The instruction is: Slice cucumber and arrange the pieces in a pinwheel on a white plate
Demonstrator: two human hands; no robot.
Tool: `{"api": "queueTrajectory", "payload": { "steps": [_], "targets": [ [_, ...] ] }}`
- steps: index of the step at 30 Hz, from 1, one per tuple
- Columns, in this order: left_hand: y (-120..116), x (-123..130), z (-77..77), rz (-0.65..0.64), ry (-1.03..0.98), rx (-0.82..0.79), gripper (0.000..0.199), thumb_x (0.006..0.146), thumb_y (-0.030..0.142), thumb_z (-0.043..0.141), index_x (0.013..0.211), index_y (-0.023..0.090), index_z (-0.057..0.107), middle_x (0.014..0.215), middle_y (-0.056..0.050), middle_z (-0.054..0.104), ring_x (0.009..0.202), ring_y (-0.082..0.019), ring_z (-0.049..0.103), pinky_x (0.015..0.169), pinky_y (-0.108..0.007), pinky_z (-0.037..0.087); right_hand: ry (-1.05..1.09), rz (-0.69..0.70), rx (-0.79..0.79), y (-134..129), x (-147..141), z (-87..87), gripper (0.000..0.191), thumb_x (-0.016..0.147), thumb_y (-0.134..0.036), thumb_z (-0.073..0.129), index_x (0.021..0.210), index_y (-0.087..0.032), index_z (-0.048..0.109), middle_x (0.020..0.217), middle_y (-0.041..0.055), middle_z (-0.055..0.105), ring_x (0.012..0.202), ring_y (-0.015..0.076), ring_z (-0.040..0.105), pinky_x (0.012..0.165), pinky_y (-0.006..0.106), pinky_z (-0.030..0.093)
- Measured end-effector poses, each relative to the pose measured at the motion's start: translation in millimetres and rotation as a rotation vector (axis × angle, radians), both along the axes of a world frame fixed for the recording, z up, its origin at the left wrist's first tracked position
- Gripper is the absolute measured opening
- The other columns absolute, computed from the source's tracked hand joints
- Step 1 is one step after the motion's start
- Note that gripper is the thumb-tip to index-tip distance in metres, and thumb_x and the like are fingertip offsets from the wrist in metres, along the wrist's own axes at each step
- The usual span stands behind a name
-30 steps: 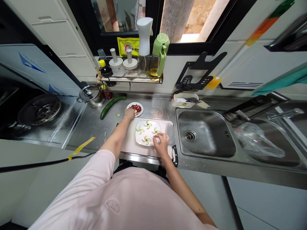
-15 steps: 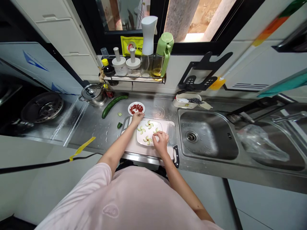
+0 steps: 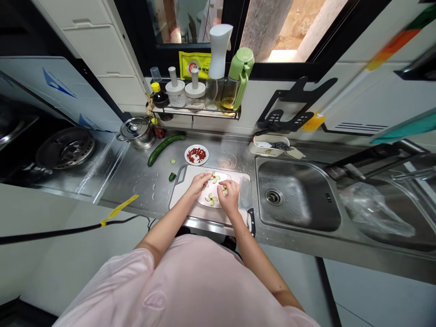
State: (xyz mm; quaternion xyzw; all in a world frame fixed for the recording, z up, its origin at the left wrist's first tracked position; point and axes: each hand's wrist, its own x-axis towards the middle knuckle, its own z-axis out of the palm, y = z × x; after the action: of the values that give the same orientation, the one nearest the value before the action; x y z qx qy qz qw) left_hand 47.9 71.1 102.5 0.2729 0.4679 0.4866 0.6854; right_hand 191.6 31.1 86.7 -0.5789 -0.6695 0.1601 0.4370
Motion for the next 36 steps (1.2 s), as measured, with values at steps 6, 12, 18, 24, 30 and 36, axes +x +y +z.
{"api": "queueTrajectory", "payload": {
  "steps": [6,12,18,24,30,36],
  "targets": [
    [-14,-4,14.7,0.066,-0.123,0.006,0.031,0.060,0.036,0.076,0.075,0.015,0.058,0.060,0.005,0.045,0.048,-0.001,0.037,0.045,-0.015,0.028,0.023,0.053,0.040,4,-8,26.4,0.009,0.083,-0.023,0.051,0.085,-0.020,0.059,0.092,0.0055,0.058,0.096,0.0216,0.050,0.090,0.039,0.035],
    [-22,-6,33.2,0.098,-0.126,0.051,0.028,0.065,0.036,0.074,0.079,0.016,0.059,0.067,0.004,0.049,0.050,-0.001,0.041,0.046,-0.015,0.032,0.030,0.124,0.079,5,-18,55.1,0.011,0.084,-0.023,0.050,0.089,-0.021,0.060,0.092,0.0051,0.059,0.093,0.0208,0.051,0.085,0.037,0.038],
    [-25,-5,42.6,0.130,-0.090,0.095,0.025,0.067,0.035,0.073,0.080,0.017,0.061,0.065,0.004,0.049,0.050,-0.001,0.041,0.046,-0.015,0.034,-0.016,0.176,0.146,9,-22,74.2,0.010,0.086,-0.024,0.051,0.091,-0.021,0.058,0.091,0.0049,0.058,0.091,0.0199,0.050,0.084,0.035,0.039],
    [-29,-3,46.6,0.216,0.025,0.206,0.022,0.066,0.032,0.072,0.078,0.017,0.063,0.066,0.003,0.052,0.052,-0.002,0.041,0.049,-0.017,0.033,-0.062,0.198,0.158,8,-24,80.2,0.011,0.087,-0.027,0.051,0.087,-0.021,0.060,0.090,0.0059,0.057,0.090,0.0210,0.049,0.083,0.036,0.039],
    [-34,-2,49.9,0.224,0.104,0.219,0.022,0.067,0.034,0.071,0.076,0.016,0.064,0.069,0.002,0.056,0.055,-0.003,0.043,0.052,-0.018,0.033,-0.074,0.187,0.157,5,-27,79.6,0.012,0.087,-0.027,0.050,0.086,-0.021,0.061,0.087,0.0054,0.057,0.088,0.0207,0.048,0.081,0.037,0.039],
    [-37,-5,50.4,0.209,0.096,0.253,0.019,0.067,0.031,0.071,0.075,0.015,0.064,0.066,0.003,0.054,0.053,-0.003,0.040,0.050,-0.018,0.031,-0.121,0.198,0.175,5,-27,82.1,0.014,0.087,-0.026,0.050,0.085,-0.021,0.062,0.087,0.0059,0.058,0.089,0.0212,0.048,0.080,0.036,0.039]
  ]
}}
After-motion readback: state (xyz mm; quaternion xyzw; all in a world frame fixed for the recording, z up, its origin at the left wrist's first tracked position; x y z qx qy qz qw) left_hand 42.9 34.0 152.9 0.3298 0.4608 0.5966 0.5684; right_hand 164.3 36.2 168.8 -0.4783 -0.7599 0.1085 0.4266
